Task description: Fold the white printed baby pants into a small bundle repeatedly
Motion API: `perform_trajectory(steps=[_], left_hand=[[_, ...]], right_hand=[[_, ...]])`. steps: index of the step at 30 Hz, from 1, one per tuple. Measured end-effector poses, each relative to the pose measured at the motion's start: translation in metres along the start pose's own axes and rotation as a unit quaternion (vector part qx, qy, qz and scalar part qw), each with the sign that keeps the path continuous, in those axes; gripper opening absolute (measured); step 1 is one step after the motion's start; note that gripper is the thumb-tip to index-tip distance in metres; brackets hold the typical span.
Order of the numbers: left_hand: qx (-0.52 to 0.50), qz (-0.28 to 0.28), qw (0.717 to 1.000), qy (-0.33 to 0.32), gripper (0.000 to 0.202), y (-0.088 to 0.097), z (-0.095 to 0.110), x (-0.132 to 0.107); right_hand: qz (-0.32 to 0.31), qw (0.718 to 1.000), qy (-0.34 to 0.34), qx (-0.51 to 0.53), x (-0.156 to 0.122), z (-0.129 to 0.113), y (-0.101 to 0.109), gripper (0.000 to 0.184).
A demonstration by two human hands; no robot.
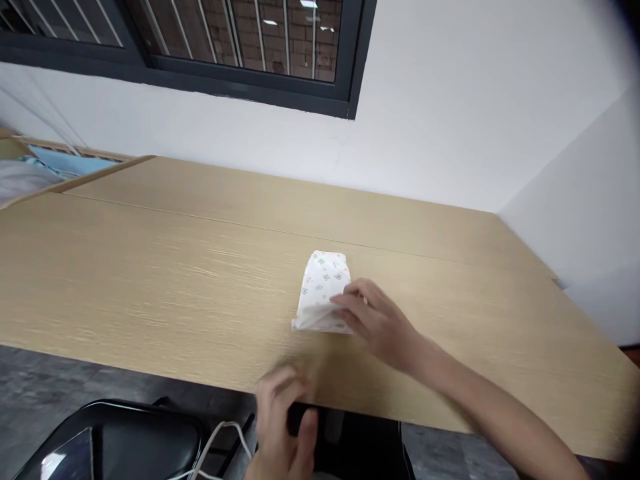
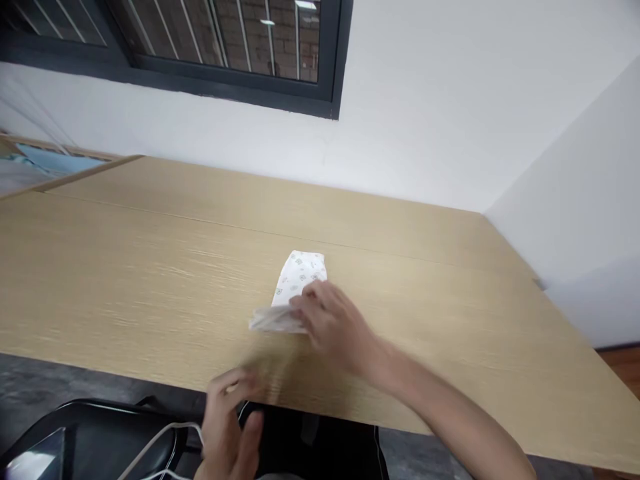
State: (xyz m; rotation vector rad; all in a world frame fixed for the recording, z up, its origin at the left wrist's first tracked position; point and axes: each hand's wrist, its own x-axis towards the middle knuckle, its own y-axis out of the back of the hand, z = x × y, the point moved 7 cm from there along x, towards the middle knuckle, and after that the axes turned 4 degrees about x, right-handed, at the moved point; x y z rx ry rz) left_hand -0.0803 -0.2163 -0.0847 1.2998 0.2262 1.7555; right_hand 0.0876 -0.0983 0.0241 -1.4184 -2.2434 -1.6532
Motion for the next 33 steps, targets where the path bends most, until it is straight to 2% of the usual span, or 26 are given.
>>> perform_trajectory(steps=[1,4,8,11,13,15,17,18,20,22,24,27,30,33], left_hand=[[-0.003,-0.024,1.000,-0.010,0.034,-0.009,0.005,0.011],[0.053,-0.094,0.994,-0.022,0.040,-0.037,0.018,0.037],[0.153,-0.124,0.980,-0.027,0.051,-0.065,0.023,0.050],[0.191,-0.135,0.972,-0.021,0.054,-0.078,0.020,0.051],[0.209,-0.141,0.967,-0.020,0.056,-0.083,0.017,0.050],[0.222,-0.150,0.963,-0.024,0.056,-0.087,0.014,0.049],[0.223,-0.156,0.962,-0.025,0.056,-0.089,0.013,0.049],[0.220,-0.159,0.962,-0.026,0.056,-0.090,0.012,0.048],[0.212,-0.162,0.963,-0.025,0.054,-0.090,0.012,0.048],[0.201,-0.158,0.966,-0.025,0.048,-0.090,0.012,0.048],[0.192,-0.157,0.968,-0.026,0.043,-0.089,0.012,0.049],[0.194,-0.163,0.967,-0.030,0.041,-0.088,0.010,0.050],[0.198,-0.170,0.965,-0.033,0.040,-0.087,0.008,0.053],[0.203,-0.179,0.962,-0.038,0.042,-0.087,0.008,0.055]], right_hand=[[-0.003,1.000,-0.011,0.007,0.012,0.017,-0.001,0.024],[-0.018,0.998,-0.060,0.024,0.044,0.074,-0.014,0.028],[-0.034,0.991,-0.129,0.021,0.068,0.147,-0.045,0.026],[-0.038,0.987,-0.154,0.007,0.073,0.184,-0.065,0.023],[-0.029,0.986,-0.164,-0.011,0.073,0.196,-0.071,0.024],[-0.001,0.986,-0.162,-0.045,0.071,0.192,-0.069,0.028],[0.015,0.989,-0.125,-0.073,0.068,0.170,-0.067,0.034],[0.000,0.993,-0.088,-0.073,0.066,0.153,-0.069,0.038],[-0.083,0.996,0.009,-0.038,0.058,0.110,-0.081,0.046],[-0.185,0.978,0.097,0.017,0.045,0.069,-0.097,0.052],[-0.252,0.955,0.144,0.063,0.031,0.044,-0.107,0.057],[-0.290,0.943,0.134,0.098,0.022,0.043,-0.117,0.060],[-0.307,0.942,0.094,0.099,0.022,0.064,-0.125,0.057],[-0.307,0.945,0.090,0.072,0.027,0.082,-0.129,0.057]])
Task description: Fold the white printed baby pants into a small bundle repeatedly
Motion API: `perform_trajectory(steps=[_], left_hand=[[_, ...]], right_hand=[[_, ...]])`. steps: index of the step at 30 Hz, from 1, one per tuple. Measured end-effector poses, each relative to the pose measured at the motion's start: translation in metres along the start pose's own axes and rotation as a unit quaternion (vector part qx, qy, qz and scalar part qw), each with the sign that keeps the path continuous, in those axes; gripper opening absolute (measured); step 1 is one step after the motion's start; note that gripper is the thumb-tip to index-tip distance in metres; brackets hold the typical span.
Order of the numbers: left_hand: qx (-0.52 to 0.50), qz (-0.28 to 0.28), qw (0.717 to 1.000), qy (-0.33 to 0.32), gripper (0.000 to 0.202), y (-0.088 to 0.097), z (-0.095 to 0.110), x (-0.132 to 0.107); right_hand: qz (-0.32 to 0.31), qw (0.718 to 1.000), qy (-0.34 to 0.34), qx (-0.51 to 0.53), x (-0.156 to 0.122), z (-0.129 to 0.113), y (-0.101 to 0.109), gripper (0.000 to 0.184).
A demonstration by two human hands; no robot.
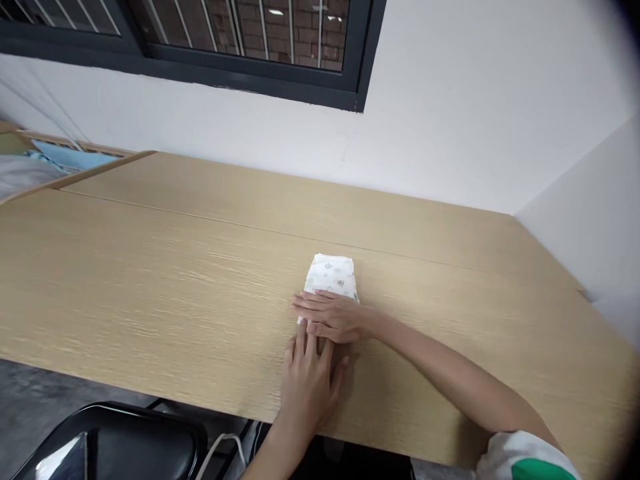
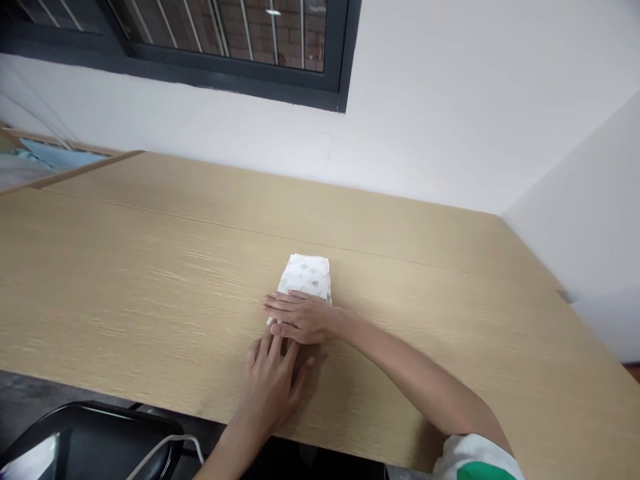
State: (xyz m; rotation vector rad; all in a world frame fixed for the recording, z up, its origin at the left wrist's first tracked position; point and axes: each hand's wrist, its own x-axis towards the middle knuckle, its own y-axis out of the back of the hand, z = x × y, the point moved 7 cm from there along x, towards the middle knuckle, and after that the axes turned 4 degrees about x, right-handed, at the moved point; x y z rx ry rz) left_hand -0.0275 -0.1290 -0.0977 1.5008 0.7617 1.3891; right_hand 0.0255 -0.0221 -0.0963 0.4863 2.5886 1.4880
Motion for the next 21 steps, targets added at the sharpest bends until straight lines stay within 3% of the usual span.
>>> perform_trajectory(steps=[7,14,18,21], left_hand=[[0.009,-0.023,1.000,-0.003,0.054,-0.005,-0.001,-0.002],[0.000,-0.039,0.999,0.006,0.057,-0.005,-0.002,-0.001],[0.008,-0.028,1.000,-0.002,0.056,-0.005,0.000,-0.001],[0.012,-0.015,1.000,-0.010,0.057,-0.007,0.000,-0.003]], right_hand=[[0.063,0.988,-0.017,-0.139,0.007,0.044,0.015,0.058],[0.094,0.973,-0.073,-0.199,0.005,0.089,0.043,0.058],[0.098,0.964,-0.100,-0.227,0.005,0.099,0.052,0.057],[0.113,0.953,-0.110,-0.259,0.004,0.092,0.058,0.057]])
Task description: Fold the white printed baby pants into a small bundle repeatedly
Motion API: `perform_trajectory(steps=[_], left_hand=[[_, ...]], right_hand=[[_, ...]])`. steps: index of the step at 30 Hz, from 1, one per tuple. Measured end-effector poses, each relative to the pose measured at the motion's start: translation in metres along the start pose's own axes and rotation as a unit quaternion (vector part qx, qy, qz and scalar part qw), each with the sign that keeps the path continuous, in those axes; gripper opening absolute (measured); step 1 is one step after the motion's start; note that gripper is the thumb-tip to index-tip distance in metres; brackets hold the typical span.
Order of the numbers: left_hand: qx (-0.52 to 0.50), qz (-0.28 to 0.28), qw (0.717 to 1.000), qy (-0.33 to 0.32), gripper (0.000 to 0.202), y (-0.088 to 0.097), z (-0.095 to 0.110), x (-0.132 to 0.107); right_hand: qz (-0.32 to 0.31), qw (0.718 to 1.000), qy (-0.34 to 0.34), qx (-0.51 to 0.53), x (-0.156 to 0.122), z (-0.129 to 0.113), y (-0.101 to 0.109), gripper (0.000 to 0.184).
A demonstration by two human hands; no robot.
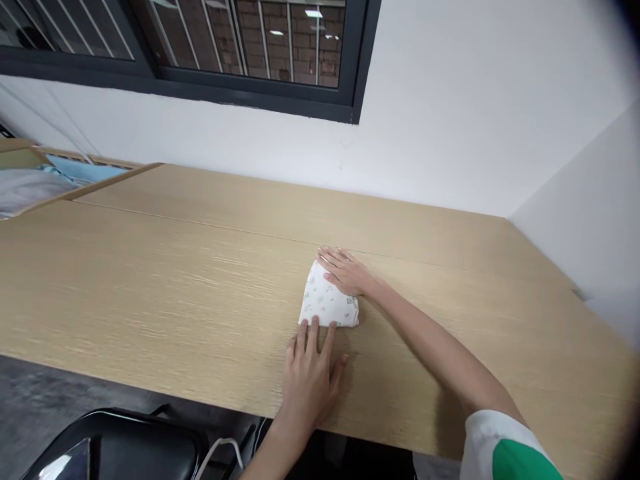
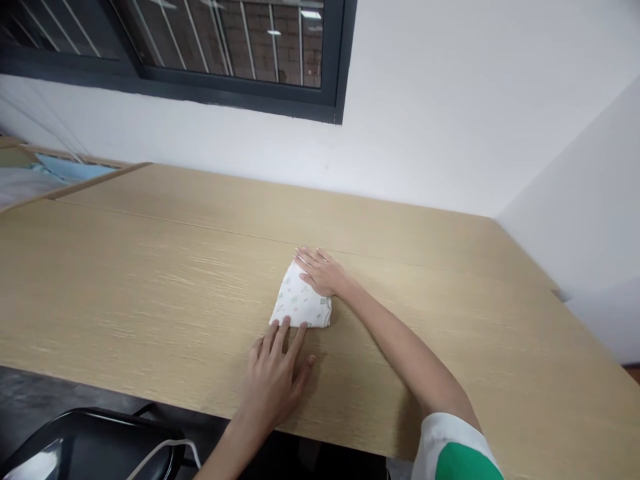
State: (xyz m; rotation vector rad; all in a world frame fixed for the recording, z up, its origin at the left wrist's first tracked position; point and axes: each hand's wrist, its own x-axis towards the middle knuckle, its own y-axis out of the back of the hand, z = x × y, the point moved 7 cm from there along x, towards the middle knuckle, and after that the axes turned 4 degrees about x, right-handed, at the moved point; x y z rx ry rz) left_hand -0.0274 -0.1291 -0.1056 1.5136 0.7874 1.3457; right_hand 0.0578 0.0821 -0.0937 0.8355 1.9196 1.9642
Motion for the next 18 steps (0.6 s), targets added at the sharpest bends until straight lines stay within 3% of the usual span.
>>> perform_trajectory(steps=[4,7,10,14,18], left_hand=[[-0.014,0.021,1.000,-0.004,0.065,-0.003,-0.002,-0.004],[-0.028,0.039,0.999,0.001,0.075,-0.003,-0.003,-0.006],[-0.035,0.048,0.998,0.006,0.077,-0.001,-0.004,-0.007],[-0.042,0.049,0.998,0.015,0.080,0.003,-0.004,-0.006],[-0.037,0.055,0.997,0.026,0.081,0.006,-0.005,-0.007]], right_hand=[[0.058,0.998,-0.004,-0.032,-0.015,-0.026,0.027,0.053],[0.060,0.998,-0.002,0.004,-0.038,-0.056,0.040,0.042],[0.025,0.999,0.022,0.036,-0.064,-0.086,0.038,0.032],[0.013,0.997,0.065,-0.027,-0.086,-0.111,0.028,0.016],[0.026,0.988,0.097,-0.117,-0.089,-0.125,0.021,0.023]])
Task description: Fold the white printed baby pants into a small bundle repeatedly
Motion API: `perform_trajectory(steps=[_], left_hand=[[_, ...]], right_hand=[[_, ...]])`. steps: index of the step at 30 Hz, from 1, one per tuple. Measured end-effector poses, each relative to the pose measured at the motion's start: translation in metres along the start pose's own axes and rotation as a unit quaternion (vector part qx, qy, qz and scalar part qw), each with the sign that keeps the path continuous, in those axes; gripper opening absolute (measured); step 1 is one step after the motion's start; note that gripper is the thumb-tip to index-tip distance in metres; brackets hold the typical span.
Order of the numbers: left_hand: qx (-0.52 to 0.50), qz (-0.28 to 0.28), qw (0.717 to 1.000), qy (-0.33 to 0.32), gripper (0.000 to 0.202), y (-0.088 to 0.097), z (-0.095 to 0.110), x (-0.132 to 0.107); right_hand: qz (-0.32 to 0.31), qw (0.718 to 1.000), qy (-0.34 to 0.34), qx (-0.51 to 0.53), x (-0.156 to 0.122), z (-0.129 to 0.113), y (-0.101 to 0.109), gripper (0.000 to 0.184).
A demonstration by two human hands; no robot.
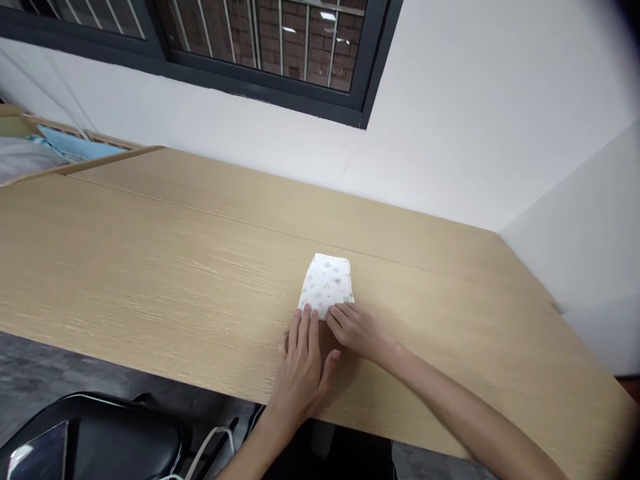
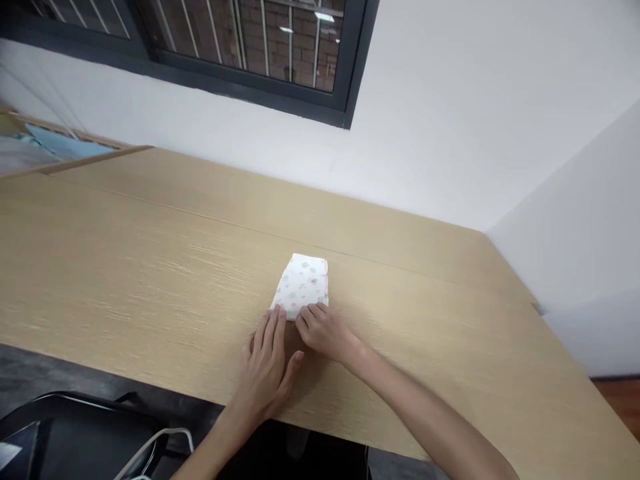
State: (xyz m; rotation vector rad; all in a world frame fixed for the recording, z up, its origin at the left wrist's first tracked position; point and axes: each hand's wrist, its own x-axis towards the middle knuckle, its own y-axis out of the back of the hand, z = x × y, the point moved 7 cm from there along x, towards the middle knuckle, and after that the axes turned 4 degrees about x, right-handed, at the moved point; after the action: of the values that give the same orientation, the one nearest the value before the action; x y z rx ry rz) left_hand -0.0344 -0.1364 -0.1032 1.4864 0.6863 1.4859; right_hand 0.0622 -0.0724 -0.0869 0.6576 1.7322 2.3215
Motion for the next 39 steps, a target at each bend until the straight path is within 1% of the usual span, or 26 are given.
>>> perform_trajectory(steps=[2,5,8,11,13,15,17,19,22,25,29,32,34,36,37,39], left_hand=[[0.003,0.007,1.000,0.001,0.080,0.002,0.000,0.000],[-0.001,0.030,1.000,0.003,0.079,0.008,0.000,-0.001],[-0.016,0.056,0.998,0.007,0.080,0.013,-0.001,-0.001],[-0.020,0.054,0.998,0.002,0.080,0.011,-0.002,-0.001],[-0.021,0.040,0.999,-0.005,0.080,0.007,-0.001,-0.001],[-0.022,0.025,0.999,-0.010,0.079,0.003,-0.001,-0.001],[-0.025,0.011,1.000,-0.013,0.078,0.000,0.000,-0.001],[-0.031,-0.003,0.999,-0.016,0.077,-0.002,0.000,-0.002],[-0.038,-0.014,0.999,-0.014,0.076,-0.003,0.000,-0.002],[-0.044,-0.021,0.999,-0.008,0.074,-0.005,-0.001,0.000],[-0.057,-0.026,0.998,0.020,0.072,-0.005,-0.005,0.004],[-0.071,-0.026,0.997,0.023,0.065,0.000,-0.006,0.011],[-0.079,-0.043,0.996,0.007,0.060,0.003,-0.003,0.021],[-0.077,-0.063,0.995,-0.001,0.058,0.004,0.001,0.036],[-0.073,-0.070,0.995,-0.001,0.058,0.003,0.003,0.046],[-0.064,-0.079,0.995,-0.002,0.059,0.000,0.007,0.069]], right_hand=[[0.011,1.000,-0.006,-0.008,0.002,-0.002,0.003,0.023],[0.045,0.996,-0.060,0.041,0.004,0.005,0.016,0.019],[0.089,0.979,-0.133,0.126,0.007,0.027,0.034,0.015],[0.125,0.956,-0.198,0.175,0.013,0.059,0.041,0.015],[0.140,0.945,-0.232,0.185,0.016,0.081,0.036,0.016],[0.141,0.941,-0.250,0.181,0.019,0.099,0.024,0.019],[0.129,0.941,-0.261,0.171,0.020,0.112,0.008,0.022],[0.113,0.941,-0.271,0.166,0.020,0.119,-0.007,0.024],[0.104,0.938,-0.282,0.170,0.017,0.124,-0.021,0.025],[0.119,0.935,-0.290,0.164,0.014,0.123,-0.024,0.022],[0.142,0.925,-0.323,0.143,0.011,0.122,-0.019,0.019],[0.183,0.905,-0.353,0.152,0.008,0.124,-0.005,0.020],[0.219,0.882,-0.380,0.173,0.005,0.126,0.006,0.020],[0.236,0.865,-0.398,0.196,0.004,0.126,0.015,0.025],[0.236,0.863,-0.395,0.209,0.005,0.124,0.018,0.028],[0.232,0.868,-0.371,0.236,0.010,0.115,0.024,0.036]])
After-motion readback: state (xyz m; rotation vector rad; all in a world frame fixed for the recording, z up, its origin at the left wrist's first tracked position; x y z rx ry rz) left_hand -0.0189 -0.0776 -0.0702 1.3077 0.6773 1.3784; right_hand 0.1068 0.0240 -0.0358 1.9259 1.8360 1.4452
